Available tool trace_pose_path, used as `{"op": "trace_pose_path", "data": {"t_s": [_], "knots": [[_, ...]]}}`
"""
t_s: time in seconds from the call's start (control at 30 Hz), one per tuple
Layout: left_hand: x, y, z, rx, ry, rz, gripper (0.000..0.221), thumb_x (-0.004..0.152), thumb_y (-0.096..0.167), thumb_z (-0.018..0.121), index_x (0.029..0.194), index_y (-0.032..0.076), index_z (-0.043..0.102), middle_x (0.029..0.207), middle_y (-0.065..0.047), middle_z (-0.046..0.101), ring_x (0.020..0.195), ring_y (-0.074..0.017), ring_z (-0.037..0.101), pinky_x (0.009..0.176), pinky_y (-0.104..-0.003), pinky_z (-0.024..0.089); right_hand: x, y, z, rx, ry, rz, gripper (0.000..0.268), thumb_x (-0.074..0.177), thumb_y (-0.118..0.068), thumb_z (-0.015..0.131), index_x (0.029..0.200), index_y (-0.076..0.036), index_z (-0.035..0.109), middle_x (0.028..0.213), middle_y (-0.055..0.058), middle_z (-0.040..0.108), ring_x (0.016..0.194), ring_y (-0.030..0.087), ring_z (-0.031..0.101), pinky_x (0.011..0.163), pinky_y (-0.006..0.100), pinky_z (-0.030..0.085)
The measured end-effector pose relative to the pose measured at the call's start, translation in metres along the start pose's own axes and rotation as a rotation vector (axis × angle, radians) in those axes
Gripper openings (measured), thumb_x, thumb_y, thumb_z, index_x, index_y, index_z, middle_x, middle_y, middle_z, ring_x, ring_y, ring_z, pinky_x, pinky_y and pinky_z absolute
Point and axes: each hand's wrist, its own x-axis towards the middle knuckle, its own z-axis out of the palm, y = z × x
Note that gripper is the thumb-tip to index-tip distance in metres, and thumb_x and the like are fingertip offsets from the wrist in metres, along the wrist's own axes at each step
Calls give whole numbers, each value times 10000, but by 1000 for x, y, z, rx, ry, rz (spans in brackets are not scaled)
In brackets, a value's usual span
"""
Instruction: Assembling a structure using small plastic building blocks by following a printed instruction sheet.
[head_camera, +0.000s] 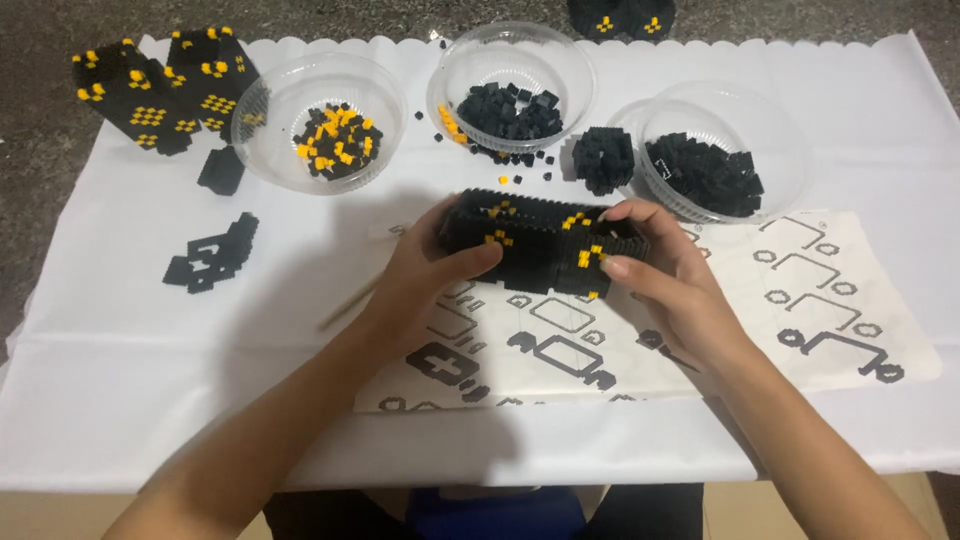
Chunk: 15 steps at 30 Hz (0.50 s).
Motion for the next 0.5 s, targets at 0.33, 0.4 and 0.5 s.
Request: {"op": "trace_pose_path", "data": {"t_s": [0.33,0.4,0.5], "knots": [[0,5,6,49,4,-52,857,600,243,835,1334,21,451,1160,-201,568,1165,-318,516,981,-437,433,-8,-17,17,59,-11,63,563,677,-238,634,1191,-32,530,1181,293,455,1164,421,433,893,515,462],[1,1,5,7,3,-32,775,634,195,815,1317,35,486,1124,-159,574,1113,-274,524,944,-405,462,-9,-18,18,64,-17,91,556,670,-246,626,1176,-31,544,1182,306,472,1161,439,448,885,523,476],[-2,4,7,14,47,-32,720,640,234,806,1262,11,520,1065,-162,580,1076,-274,535,941,-410,461,-9,-16,17,33,-39,77,570,694,-277,629,1196,-22,539,1249,345,450,1222,487,420,923,547,451]]}}
